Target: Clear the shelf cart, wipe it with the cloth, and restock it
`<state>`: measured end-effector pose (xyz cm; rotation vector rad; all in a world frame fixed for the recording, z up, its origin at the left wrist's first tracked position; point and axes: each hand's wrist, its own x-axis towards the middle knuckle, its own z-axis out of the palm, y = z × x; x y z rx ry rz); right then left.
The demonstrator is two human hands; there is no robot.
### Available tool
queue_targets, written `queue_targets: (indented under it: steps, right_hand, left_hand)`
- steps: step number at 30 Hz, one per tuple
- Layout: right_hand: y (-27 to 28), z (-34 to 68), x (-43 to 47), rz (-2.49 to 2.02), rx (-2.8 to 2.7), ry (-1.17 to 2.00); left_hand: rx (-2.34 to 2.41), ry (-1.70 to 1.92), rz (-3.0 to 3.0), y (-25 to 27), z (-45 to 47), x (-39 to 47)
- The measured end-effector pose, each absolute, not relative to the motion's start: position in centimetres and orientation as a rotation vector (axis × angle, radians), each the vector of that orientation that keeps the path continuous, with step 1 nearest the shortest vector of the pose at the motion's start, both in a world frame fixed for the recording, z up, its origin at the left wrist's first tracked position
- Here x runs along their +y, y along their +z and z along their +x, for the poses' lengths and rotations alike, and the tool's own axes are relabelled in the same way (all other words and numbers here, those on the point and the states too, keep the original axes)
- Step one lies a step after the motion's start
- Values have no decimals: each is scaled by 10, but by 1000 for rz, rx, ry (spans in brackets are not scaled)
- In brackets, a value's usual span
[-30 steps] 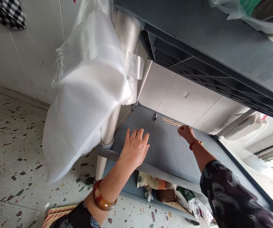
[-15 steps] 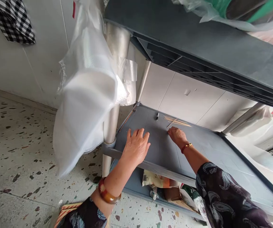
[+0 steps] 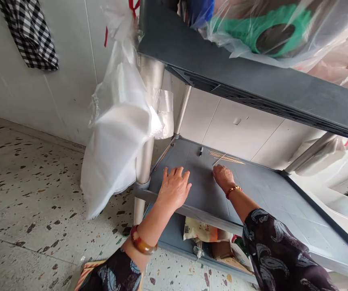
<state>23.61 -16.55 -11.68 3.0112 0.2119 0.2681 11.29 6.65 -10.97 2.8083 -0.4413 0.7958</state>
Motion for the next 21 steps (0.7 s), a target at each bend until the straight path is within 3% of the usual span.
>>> queue_targets:
  steps: [21]
  right_hand:
    - [-126, 245, -178, 3290, 73, 367]
  left_hand:
    - [-423, 810, 2800, -112, 112, 66]
